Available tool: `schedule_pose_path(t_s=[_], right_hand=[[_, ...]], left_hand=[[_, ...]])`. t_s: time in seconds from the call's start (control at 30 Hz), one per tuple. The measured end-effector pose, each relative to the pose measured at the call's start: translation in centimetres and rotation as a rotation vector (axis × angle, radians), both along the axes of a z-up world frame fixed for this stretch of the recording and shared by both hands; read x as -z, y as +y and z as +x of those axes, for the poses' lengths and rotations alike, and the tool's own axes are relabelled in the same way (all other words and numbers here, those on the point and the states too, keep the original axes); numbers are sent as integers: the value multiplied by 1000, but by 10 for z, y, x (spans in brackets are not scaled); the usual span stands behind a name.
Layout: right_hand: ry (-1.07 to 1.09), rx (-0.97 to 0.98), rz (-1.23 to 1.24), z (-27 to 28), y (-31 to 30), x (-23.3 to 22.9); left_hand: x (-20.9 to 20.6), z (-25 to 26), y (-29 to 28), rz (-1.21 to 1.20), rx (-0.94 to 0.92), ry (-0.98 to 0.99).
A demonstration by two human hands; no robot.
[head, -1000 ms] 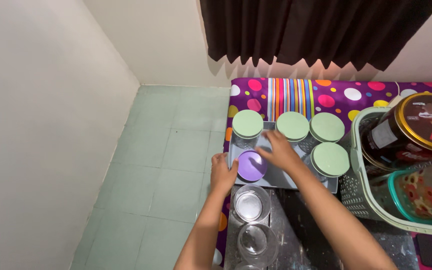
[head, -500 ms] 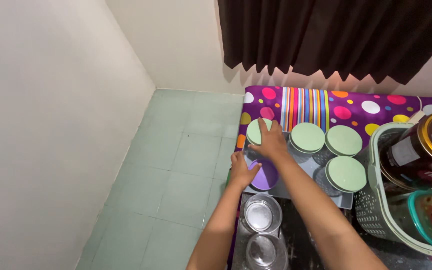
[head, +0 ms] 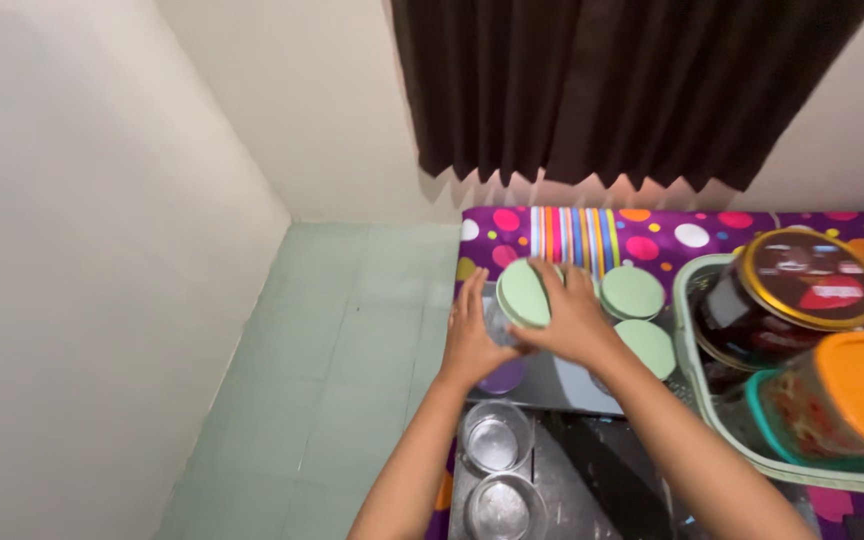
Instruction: The person opens multiple small plastic containers with green and purple lids, removes the lids, and places the containers and lids into separate piles on a tray. The person also opens larger containers with orange and teal lids and a metal tin, separating lids from bodies and arranging them on the table.
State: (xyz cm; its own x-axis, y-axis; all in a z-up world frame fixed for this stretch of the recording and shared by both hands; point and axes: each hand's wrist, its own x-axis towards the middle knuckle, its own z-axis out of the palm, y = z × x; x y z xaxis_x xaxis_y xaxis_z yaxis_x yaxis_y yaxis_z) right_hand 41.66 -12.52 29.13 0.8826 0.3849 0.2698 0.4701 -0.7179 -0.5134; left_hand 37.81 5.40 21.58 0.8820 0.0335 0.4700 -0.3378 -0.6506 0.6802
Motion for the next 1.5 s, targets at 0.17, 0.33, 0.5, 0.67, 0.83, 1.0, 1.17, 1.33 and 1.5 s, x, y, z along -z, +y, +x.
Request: schedule_pose_path(t_s=[0.17, 0.33, 0.5, 0.67, 0.83, 1.0, 1.17, 1.33, 1.5], right_hand=[[25, -18, -1, -65, -44, -35], [95, -31, 1, -133, -85, -51], [121, -35, 34, -194, -121, -54], [198, -36, 57, -233, -153, -43], [391, -540, 62, -225, -197, -39], [465, -841, -32, -214, -221, -44], [455, -496, -267, -210, -210, -61], [698, -286, -435, -215, -179, -68], [576, -713, -141, -206, -187, -66]], left_hand=[[-37, -52, -32, 82, 151, 35], [-52, -120, -72, -56, 255, 248], [-52, -191, -127, -201, 239, 196], [-35, -225, -170, -350, 261, 335], [-6, -242, -162, -1022, 844, 597], [-2, -250, -161, -967, 798, 712], [-36, -250, -163, -368, 441, 557], [-43, -249, -161, -132, 317, 544], [3, -228, -137, -657, 641, 786]])
